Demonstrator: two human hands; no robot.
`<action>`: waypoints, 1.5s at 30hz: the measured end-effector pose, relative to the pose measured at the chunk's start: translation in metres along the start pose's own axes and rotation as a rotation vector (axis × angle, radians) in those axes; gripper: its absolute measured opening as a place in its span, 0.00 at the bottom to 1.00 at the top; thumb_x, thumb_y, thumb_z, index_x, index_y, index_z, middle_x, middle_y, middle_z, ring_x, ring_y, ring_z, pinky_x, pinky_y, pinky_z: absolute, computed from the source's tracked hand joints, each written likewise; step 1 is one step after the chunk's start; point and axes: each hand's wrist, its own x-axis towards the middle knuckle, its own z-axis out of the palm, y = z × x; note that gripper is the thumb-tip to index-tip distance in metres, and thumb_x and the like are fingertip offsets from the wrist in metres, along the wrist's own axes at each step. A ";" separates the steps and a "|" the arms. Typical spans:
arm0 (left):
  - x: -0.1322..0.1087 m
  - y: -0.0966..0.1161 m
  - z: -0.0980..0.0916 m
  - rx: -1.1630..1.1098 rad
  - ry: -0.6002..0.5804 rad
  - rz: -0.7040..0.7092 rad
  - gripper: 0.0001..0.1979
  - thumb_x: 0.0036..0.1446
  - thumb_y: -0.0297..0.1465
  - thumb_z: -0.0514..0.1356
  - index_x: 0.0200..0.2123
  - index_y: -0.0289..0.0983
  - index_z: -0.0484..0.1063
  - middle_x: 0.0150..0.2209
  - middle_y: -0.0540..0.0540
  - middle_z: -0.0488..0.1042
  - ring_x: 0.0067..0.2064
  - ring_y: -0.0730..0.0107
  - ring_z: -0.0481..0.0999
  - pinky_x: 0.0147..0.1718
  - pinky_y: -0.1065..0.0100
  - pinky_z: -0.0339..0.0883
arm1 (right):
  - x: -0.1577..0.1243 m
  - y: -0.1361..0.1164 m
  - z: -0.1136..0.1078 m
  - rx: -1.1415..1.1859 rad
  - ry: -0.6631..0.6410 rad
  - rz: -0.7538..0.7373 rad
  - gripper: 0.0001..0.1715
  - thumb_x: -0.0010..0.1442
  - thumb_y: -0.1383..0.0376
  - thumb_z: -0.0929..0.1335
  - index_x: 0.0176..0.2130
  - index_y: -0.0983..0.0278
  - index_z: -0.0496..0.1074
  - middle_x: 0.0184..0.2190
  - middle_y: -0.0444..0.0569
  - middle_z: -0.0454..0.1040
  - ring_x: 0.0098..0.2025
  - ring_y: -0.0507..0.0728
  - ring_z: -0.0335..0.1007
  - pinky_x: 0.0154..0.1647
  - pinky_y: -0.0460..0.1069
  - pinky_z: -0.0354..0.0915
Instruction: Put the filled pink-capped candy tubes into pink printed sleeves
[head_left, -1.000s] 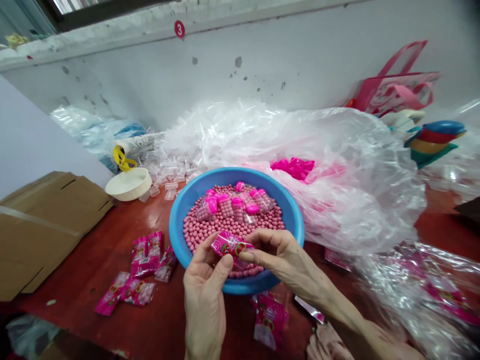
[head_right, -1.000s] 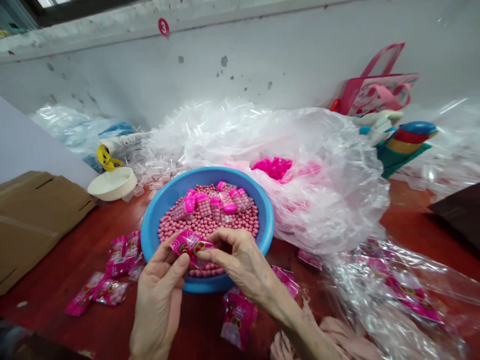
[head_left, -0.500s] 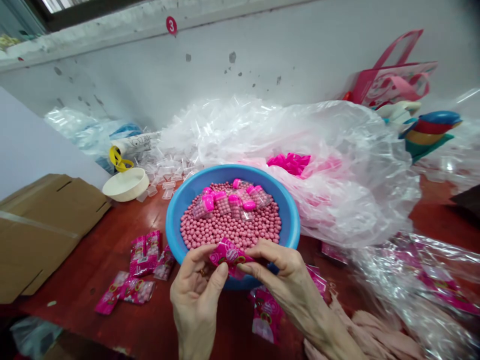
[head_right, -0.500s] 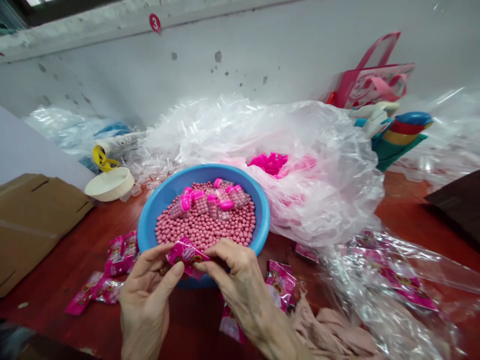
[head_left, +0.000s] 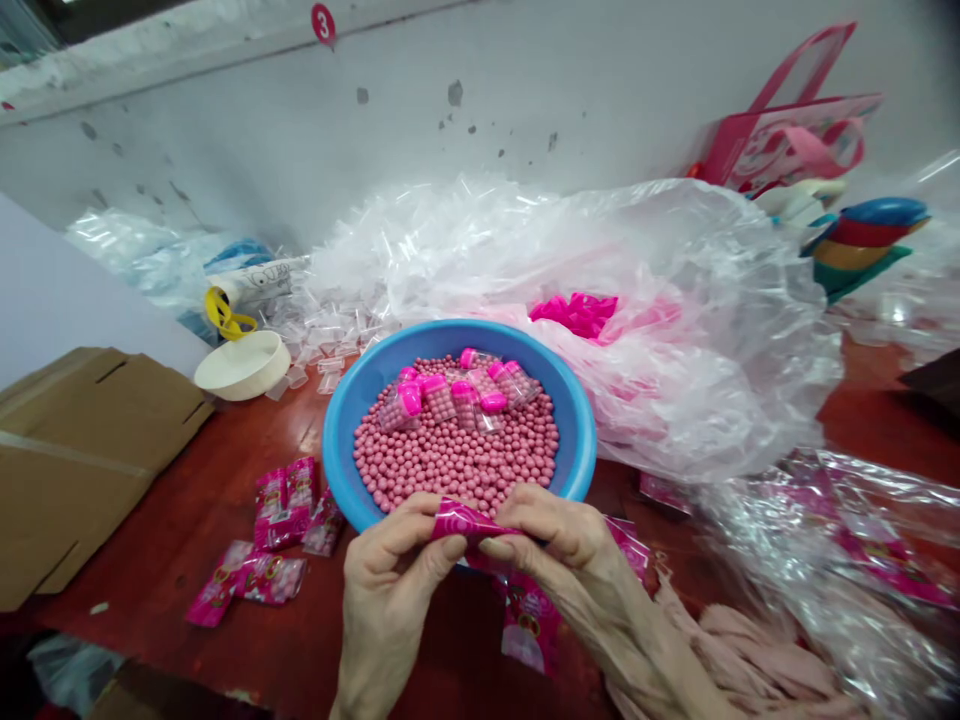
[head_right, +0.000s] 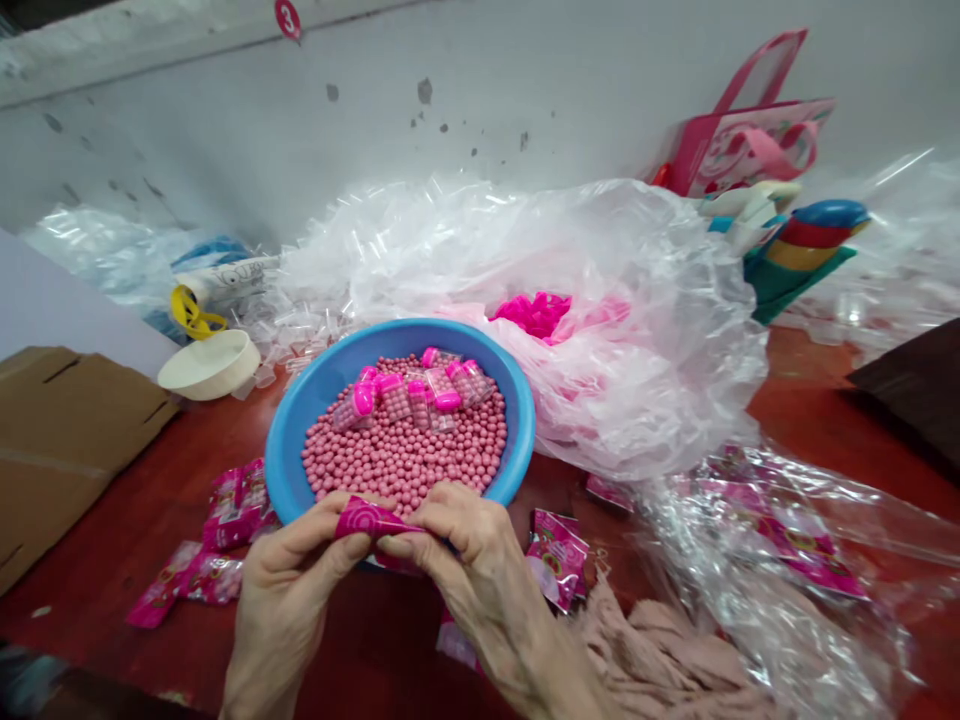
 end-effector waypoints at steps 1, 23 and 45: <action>-0.001 -0.003 0.001 -0.056 0.053 -0.016 0.03 0.47 0.28 0.67 0.25 0.41 0.82 0.26 0.48 0.79 0.30 0.68 0.75 0.30 0.74 0.69 | -0.001 -0.001 0.000 -0.009 0.008 -0.008 0.29 0.62 0.49 0.62 0.22 0.65 0.74 0.20 0.45 0.68 0.24 0.51 0.64 0.24 0.46 0.58; -0.002 -0.003 0.009 -0.323 0.071 -0.159 0.03 0.45 0.30 0.69 0.26 0.38 0.82 0.28 0.48 0.80 0.31 0.71 0.76 0.31 0.76 0.71 | -0.010 -0.012 0.016 0.162 0.121 0.243 0.29 0.59 0.53 0.66 0.16 0.63 0.54 0.17 0.38 0.52 0.21 0.48 0.49 0.19 0.45 0.47; 0.011 -0.005 0.009 -0.688 0.446 -0.407 0.13 0.34 0.32 0.75 0.25 0.34 0.80 0.23 0.49 0.82 0.24 0.79 0.78 0.28 0.82 0.72 | 0.126 0.071 -0.015 -0.967 -0.357 0.050 0.17 0.63 0.61 0.66 0.51 0.63 0.67 0.51 0.51 0.70 0.47 0.58 0.71 0.45 0.57 0.69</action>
